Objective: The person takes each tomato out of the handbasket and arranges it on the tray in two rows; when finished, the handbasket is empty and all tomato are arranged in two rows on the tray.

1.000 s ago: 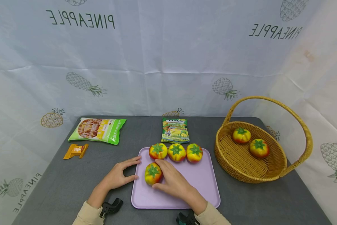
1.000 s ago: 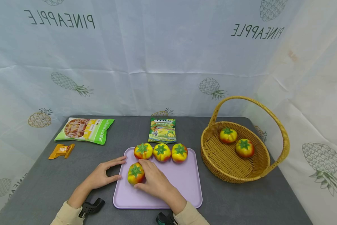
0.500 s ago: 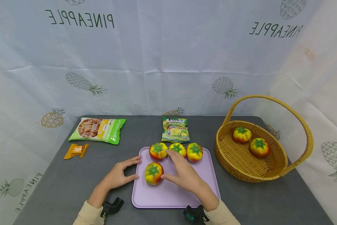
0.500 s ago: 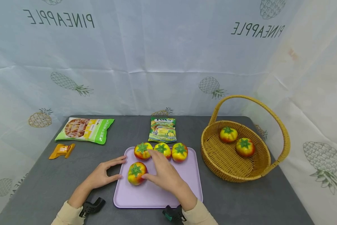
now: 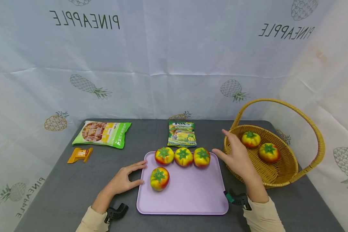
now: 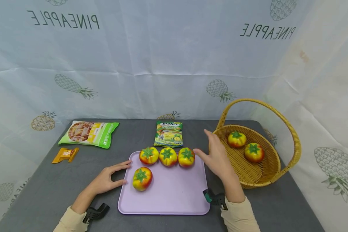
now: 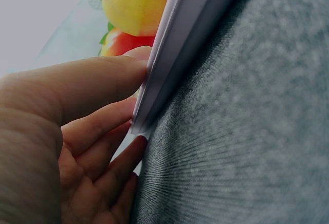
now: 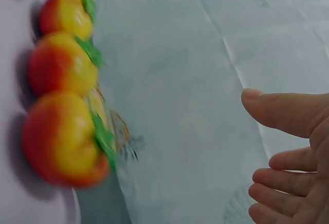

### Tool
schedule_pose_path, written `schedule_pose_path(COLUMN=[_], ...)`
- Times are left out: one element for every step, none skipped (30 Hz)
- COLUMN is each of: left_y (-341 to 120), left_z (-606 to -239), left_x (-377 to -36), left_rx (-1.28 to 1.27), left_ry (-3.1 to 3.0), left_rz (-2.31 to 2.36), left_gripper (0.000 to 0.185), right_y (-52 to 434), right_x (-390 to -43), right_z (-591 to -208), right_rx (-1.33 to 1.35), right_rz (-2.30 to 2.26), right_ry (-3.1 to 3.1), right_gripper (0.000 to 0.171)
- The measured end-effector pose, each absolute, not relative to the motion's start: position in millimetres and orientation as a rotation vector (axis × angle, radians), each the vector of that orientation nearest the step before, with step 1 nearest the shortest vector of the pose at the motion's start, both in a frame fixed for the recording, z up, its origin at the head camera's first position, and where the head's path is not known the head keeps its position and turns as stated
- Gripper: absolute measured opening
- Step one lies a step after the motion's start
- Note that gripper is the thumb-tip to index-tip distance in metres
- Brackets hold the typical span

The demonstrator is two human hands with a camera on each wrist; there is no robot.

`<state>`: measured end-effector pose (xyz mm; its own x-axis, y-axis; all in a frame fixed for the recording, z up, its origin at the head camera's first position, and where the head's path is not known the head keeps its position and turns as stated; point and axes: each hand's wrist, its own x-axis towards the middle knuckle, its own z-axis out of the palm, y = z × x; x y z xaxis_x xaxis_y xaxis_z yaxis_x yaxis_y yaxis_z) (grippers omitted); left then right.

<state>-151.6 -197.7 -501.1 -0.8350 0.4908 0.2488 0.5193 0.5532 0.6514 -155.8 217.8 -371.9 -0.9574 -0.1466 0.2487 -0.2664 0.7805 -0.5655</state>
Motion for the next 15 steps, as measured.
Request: schedule_pose_path(left_y=[-197.6,-197.5,-197.5,-197.5,-197.6,-197.6,-197.7,-197.8,-197.8,-197.7,-197.7,-197.6,-197.5,-197.5,-197.4], left_z=[-500.7,-500.4,-500.2,-500.0,-499.9,-499.9,-500.0,-500.1,-500.2,-500.3,-500.4,-500.5,-500.6,-500.7,-500.9], left_x=[-151.7,-151.9,-152.0,-152.1,-152.1,-152.1,-152.1,-152.2,-152.1,-152.1,-152.1,-152.1,-152.1,-152.1,-152.0], left_rx=[-0.892,-0.895,-0.898,-0.901,-0.902,-0.904,-0.904,-0.902,-0.901,-0.901,-0.902,-0.902,-0.901,-0.900,-0.899], left_ry=[-2.733,-2.730,-2.727,-2.723,-2.721,-2.719,-2.720,-2.722,-2.724,-2.725,-2.726,-2.726,-2.728,-2.730,-2.730], left_rz=[-1.165,-1.163,-1.161,-1.160,-1.159,-1.160,-1.159,-1.159,-1.160,-1.162,-1.166,-1.168,-1.171,-1.173,-1.173], left_gripper=[0.053,0.053,0.053,0.053,0.053,0.053,0.052,0.052,0.052,0.052,0.053,0.053,0.053,0.053,0.053], right_y=[225.7,233.5,241.0,247.9,254.9,261.6,268.4,275.2,281.8,288.1,294.6,300.5,306.6,311.9,317.2], right_x=[-157.9,-160.1,-162.5,-165.1,-167.9,-170.7,-174.1,-177.4,-181.2,-185.1,-189.0,-193.3,-197.7,-201.8,-206.0], right_z=[-368.2,-364.8,-361.6,-358.4,-355.8,-353.3,-351.9,-350.5,-349.5,-348.6,-348.2,-347.9,-348.4,-349.0,-350.3], right_rx=[0.299,0.272,0.249,0.228,0.209,0.191,0.180,0.163,0.149,0.133,0.118,0.107,0.099,0.085,0.076], right_rz=[0.921,0.924,0.922,0.917,0.914,0.912,0.908,0.912,0.914,0.923,0.935,0.944,0.950,0.952,0.948], right_ry=[-2.788,-2.795,-2.802,-2.811,-2.821,-2.833,-2.839,-2.854,-2.870,-2.887,-2.903,-2.922,-2.939,-2.963,-2.983], right_gripper=[0.080,0.080,0.080,0.081,0.082,0.082,0.083,0.084,0.085,0.086,0.087,0.088,0.088,0.089,0.089])
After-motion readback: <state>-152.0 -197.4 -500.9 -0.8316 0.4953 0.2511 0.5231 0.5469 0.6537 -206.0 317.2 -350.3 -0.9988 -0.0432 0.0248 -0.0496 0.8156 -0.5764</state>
